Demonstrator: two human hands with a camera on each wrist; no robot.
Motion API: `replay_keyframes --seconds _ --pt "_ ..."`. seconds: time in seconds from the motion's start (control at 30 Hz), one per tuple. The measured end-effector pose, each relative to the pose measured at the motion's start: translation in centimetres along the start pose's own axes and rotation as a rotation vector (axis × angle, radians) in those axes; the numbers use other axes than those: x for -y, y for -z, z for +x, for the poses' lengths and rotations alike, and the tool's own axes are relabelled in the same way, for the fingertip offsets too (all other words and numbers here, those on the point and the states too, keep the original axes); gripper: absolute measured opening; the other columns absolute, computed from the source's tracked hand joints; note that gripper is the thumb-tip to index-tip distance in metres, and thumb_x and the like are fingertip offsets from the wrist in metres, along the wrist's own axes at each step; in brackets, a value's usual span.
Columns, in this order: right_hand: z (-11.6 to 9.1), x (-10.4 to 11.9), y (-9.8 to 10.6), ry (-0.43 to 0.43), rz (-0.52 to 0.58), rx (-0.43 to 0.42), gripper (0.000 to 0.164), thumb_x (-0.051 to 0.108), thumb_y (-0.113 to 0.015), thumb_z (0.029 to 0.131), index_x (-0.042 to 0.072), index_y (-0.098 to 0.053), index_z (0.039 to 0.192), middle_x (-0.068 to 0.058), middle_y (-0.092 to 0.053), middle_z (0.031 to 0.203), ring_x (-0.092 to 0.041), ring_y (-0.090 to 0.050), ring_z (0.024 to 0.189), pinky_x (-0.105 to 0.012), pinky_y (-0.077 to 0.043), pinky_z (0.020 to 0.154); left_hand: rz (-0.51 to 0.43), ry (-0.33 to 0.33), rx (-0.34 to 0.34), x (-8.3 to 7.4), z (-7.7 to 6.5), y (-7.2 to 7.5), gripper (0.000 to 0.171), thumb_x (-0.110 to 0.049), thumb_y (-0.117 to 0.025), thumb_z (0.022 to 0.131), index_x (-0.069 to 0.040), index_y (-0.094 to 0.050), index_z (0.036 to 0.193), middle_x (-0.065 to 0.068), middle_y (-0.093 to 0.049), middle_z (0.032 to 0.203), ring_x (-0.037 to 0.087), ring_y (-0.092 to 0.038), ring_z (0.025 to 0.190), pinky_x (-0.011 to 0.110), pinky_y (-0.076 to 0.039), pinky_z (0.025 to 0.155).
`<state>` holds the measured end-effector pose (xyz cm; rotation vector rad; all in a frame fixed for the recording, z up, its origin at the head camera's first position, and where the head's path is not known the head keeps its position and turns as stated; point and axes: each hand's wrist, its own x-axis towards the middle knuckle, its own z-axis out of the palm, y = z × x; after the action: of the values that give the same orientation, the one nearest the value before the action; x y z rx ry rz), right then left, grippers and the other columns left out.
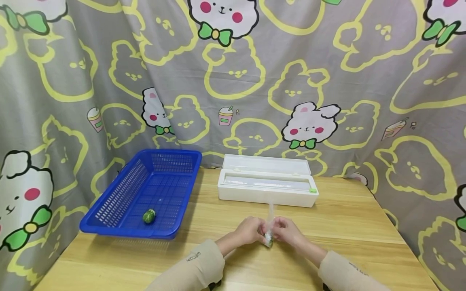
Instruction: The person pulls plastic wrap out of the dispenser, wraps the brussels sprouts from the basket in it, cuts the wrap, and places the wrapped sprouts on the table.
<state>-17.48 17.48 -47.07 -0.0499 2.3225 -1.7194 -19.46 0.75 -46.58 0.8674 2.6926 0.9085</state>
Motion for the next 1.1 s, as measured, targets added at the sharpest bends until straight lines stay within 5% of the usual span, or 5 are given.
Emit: replay_keyframes --seconds 0.4,0.67,0.93,1.1 --pt "-0.5 -0.6 0.6 0.089 -0.036 0.194 0.018 0.0 -0.057 0.079 -0.012 -0.052 0.091 -0.004 -0.055 0.087 -0.015 -0.053 0.078 -0.028 -0.05 0.069 0.008 -0.014 0.014 -0.2 -0.1 -0.2 0.021 -0.014 -0.081 0.065 -0.009 -0.061 0.07 -0.007 -0.058 0.063 -0.001 -0.046 0.056 0.012 -0.041 0.055" --pt "-0.4 -0.1 0.7 0.192 -0.185 0.212 0.012 -0.002 -0.059 0.076 -0.005 -0.06 0.087 -0.003 -0.055 0.079 -0.013 -0.049 0.073 -0.022 -0.046 0.062 -0.036 -0.015 0.074 0.3 0.3 0.2 0.014 -0.001 -0.075 0.069 -0.006 -0.063 0.073 -0.004 -0.058 0.062 0.0 -0.045 0.052 0.011 -0.041 0.052" --pt "-0.5 0.2 0.4 0.185 -0.215 0.197 0.011 -0.008 -0.055 0.072 -0.006 -0.06 0.081 0.001 -0.05 0.068 -0.009 -0.046 0.059 -0.017 -0.041 0.051 -0.286 0.053 0.079 0.4 1.2 1.1 0.008 0.001 -0.058 0.083 -0.002 -0.06 0.076 0.005 -0.06 0.065 0.011 -0.053 0.055 0.017 -0.041 0.05" --pt "-0.5 0.3 0.5 0.159 -0.189 0.213 0.007 -0.006 -0.055 0.076 -0.007 -0.059 0.082 0.001 -0.051 0.07 -0.01 -0.048 0.06 -0.017 -0.042 0.05 -0.401 0.087 0.093 0.2 1.2 1.2 0.006 -0.002 -0.063 0.082 0.003 -0.064 0.078 0.007 -0.063 0.066 0.023 -0.061 0.061 0.023 -0.048 0.055"
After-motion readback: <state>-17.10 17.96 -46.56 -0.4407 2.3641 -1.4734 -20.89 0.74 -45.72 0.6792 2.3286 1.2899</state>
